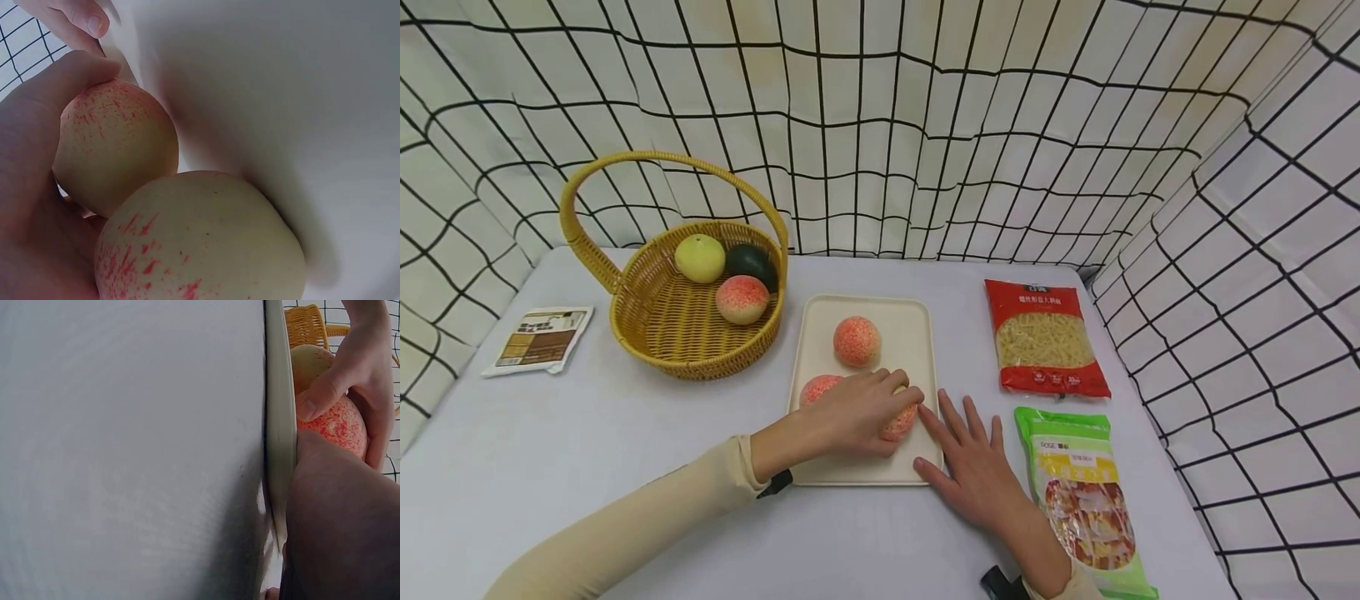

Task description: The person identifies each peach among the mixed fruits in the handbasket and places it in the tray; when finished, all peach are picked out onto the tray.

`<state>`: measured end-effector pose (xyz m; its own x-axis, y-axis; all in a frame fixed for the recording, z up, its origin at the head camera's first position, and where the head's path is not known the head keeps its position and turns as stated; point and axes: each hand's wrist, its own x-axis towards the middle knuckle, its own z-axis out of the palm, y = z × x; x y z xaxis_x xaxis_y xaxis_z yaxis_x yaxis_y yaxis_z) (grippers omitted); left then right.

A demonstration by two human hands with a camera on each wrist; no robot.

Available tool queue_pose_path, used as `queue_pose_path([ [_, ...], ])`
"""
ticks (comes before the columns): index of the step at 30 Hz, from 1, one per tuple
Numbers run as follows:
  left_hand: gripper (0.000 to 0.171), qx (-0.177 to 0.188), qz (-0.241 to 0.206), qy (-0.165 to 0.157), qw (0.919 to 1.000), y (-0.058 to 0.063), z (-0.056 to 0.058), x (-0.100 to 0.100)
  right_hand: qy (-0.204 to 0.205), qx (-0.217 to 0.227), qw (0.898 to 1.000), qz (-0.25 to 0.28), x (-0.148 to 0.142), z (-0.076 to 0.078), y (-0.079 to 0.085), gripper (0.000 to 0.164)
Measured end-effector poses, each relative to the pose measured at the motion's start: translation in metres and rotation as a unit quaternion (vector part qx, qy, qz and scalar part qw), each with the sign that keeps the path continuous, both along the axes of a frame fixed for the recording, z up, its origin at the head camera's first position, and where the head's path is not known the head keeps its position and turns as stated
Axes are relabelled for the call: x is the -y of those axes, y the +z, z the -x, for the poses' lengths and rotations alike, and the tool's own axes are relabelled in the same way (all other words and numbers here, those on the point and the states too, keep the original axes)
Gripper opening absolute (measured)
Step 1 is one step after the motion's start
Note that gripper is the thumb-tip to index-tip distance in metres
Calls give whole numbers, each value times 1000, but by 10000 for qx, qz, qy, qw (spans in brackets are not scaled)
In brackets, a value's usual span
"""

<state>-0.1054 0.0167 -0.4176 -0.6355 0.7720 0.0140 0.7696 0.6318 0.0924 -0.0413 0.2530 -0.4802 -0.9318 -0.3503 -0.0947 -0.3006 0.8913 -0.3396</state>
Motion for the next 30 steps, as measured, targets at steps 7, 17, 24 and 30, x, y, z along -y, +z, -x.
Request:
queue_pose_path([
  [7,56,-61,145,-17,9999,-1,-1,-1,36,-59,10000,3,0,0,1,78],
  [17,63,-104,393,11,9992,-1,-1,-5,34,-61,10000,-12,-1,0,0,77],
  [24,69,-51,437,41,9990,0,-1,-5,23,-31,10000,-2,0,0,1,77],
  [30,75,-18,445,85,9990,0,-1,-6,13,-37,10000,-21,0,0,1,76],
])
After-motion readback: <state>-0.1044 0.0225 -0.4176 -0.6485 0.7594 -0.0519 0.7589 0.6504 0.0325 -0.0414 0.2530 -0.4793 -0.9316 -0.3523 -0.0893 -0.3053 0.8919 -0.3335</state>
